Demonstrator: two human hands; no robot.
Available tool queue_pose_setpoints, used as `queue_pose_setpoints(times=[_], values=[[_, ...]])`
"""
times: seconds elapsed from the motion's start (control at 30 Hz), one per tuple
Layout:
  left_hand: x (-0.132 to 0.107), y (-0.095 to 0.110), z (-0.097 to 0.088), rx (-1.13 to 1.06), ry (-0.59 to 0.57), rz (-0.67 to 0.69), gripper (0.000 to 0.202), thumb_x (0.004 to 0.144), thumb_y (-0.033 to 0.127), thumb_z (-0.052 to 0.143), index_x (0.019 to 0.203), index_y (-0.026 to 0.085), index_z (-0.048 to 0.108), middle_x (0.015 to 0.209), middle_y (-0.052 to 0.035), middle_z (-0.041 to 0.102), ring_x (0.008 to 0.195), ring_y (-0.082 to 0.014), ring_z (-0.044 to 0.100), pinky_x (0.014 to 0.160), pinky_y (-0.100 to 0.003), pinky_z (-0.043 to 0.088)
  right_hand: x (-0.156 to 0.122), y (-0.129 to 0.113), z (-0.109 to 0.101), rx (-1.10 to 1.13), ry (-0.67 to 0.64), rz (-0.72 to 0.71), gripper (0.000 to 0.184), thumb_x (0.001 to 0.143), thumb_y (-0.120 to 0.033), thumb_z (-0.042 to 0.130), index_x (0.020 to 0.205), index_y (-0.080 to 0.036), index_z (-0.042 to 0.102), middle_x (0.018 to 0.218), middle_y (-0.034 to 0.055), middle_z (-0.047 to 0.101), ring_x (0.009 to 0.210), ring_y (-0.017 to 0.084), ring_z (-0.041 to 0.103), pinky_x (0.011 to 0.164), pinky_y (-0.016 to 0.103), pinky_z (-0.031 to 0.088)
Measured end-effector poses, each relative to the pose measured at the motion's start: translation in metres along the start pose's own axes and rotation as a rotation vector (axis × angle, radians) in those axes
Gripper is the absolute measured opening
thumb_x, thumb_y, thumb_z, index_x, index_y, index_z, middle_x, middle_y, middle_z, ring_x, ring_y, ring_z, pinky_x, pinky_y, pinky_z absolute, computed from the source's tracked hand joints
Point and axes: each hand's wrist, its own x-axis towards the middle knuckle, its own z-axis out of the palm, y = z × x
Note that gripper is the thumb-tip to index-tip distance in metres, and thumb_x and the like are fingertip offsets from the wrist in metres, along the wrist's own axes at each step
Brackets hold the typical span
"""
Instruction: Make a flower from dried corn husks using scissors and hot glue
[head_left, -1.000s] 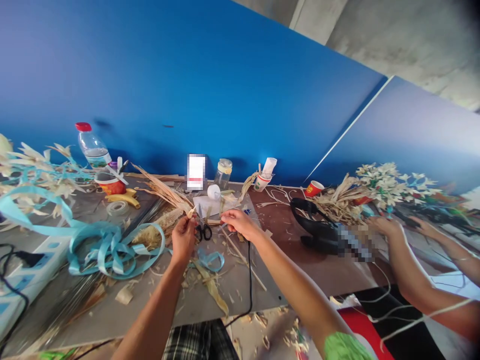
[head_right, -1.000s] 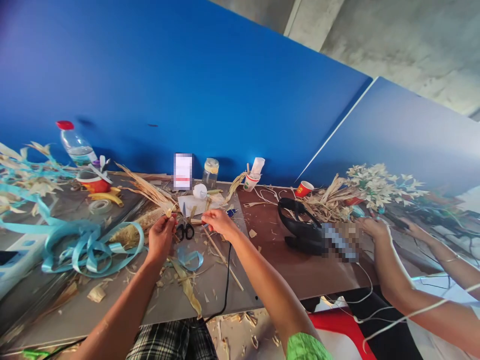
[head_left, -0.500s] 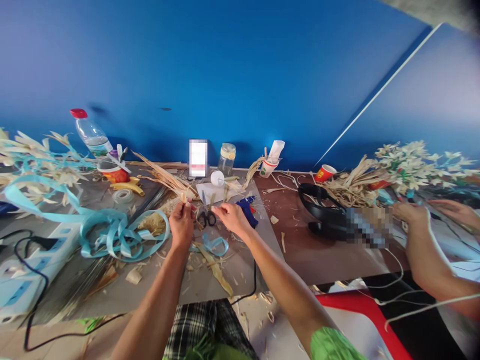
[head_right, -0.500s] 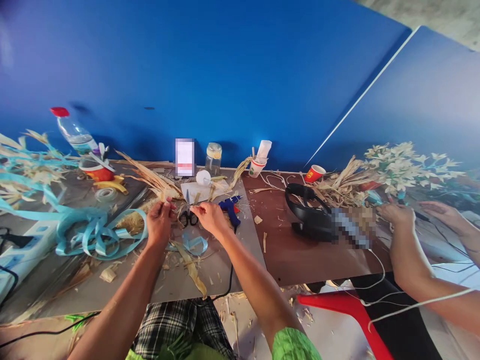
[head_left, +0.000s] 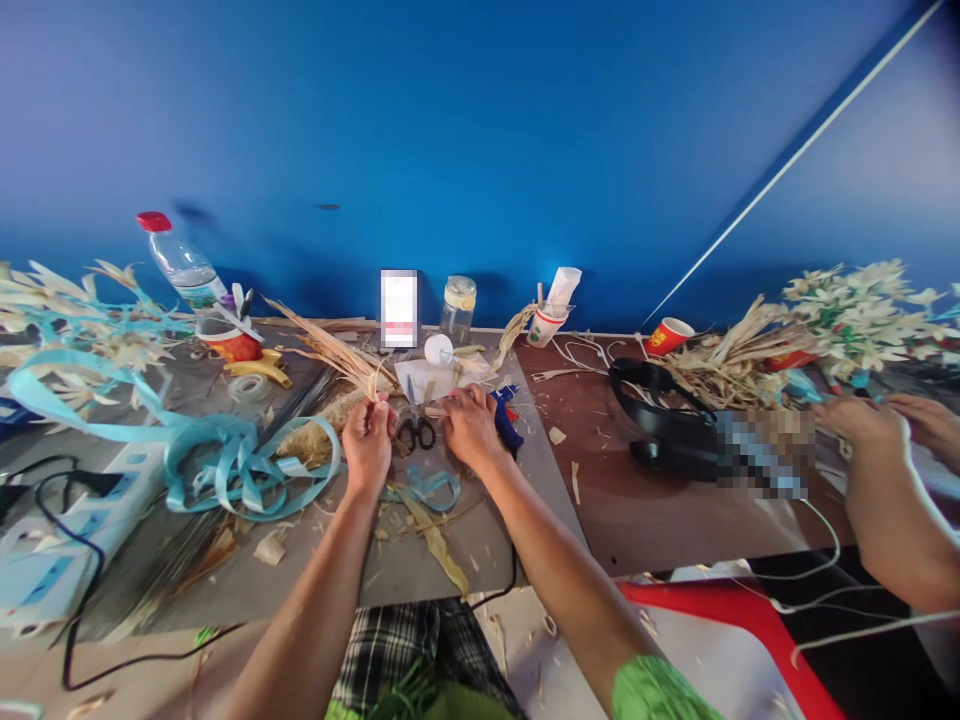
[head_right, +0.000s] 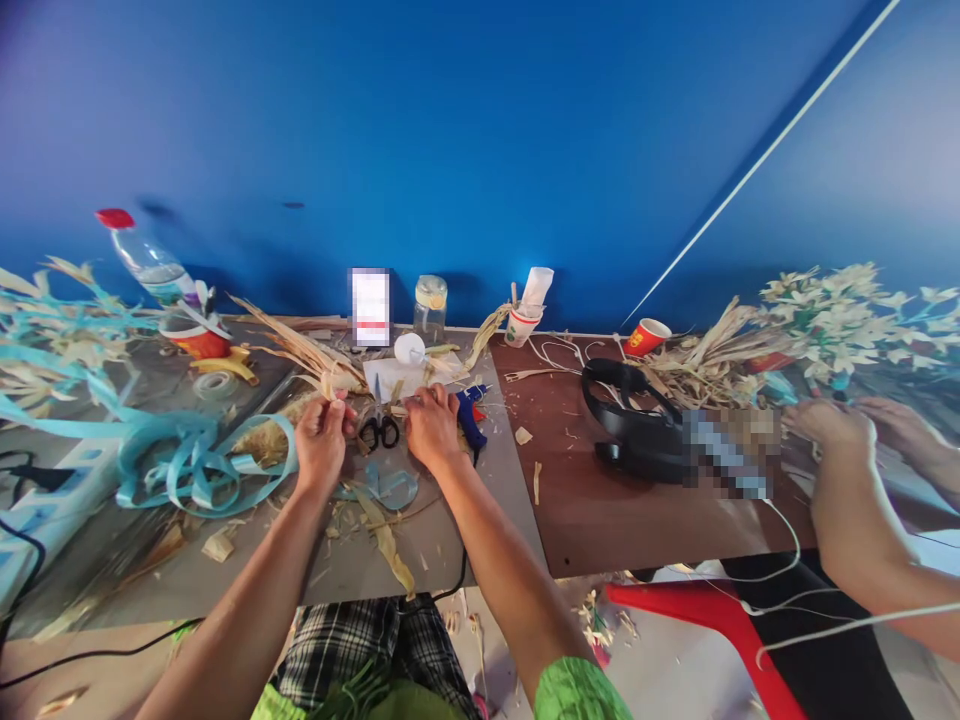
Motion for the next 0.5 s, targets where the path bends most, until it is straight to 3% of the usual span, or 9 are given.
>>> queue_pose_setpoints(times=[0.17,0.33,0.4,0.5], values=[[-0.002,0.003,0.002,0.063,-0.030,-0.020,0.030,0.080,0.041,0.052,0.091,0.015,0.061,0.064,0.0006,0.055,0.049,-0.0078,0.043,0.048,-0.020,0.036,-0.002,-0.002,0.003,-0.014,-0.091,-0.103,0.023,0.080,-0.017,0.050,0.089,-0.024,0.069,0.123,0.0050,0.055,0.125,0.029,0.026,0.097,0.046,0.020],[-0.002,0.004,0.002,0.109,-0.053,-0.008,0.028,0.080,0.040,0.051,0.085,0.015,0.061,0.062,0.0010,0.054,0.048,-0.0079,0.043,0.047,-0.020,0.035,-0.003,-0.003,0.003,0.014,-0.097,-0.095,0.020,0.078,-0.013,0.050,0.080,-0.021,0.069,0.109,0.0078,0.063,0.123,0.028,0.033,0.099,0.047,0.017],[-0.001,0.002,0.002,0.109,-0.054,-0.019,0.029,0.080,0.041,0.052,0.086,0.015,0.061,0.062,0.0008,0.054,0.048,-0.0081,0.043,0.046,-0.020,0.035,-0.003,-0.002,0.000,0.071,-0.076,-0.081,0.020,0.077,-0.012,0.051,0.085,-0.019,0.068,0.103,0.0094,0.065,0.120,0.027,0.038,0.100,0.047,0.017],[-0.001,-0.001,0.002,0.048,-0.058,-0.055,0.032,0.077,0.043,0.055,0.090,0.014,0.061,0.063,0.0001,0.055,0.050,-0.0086,0.044,0.047,-0.020,0.035,-0.001,0.002,-0.007,0.265,0.077,-0.019,0.026,0.080,-0.015,0.049,0.102,-0.017,0.064,0.109,0.0109,0.063,0.112,0.023,0.048,0.100,0.043,0.024]])
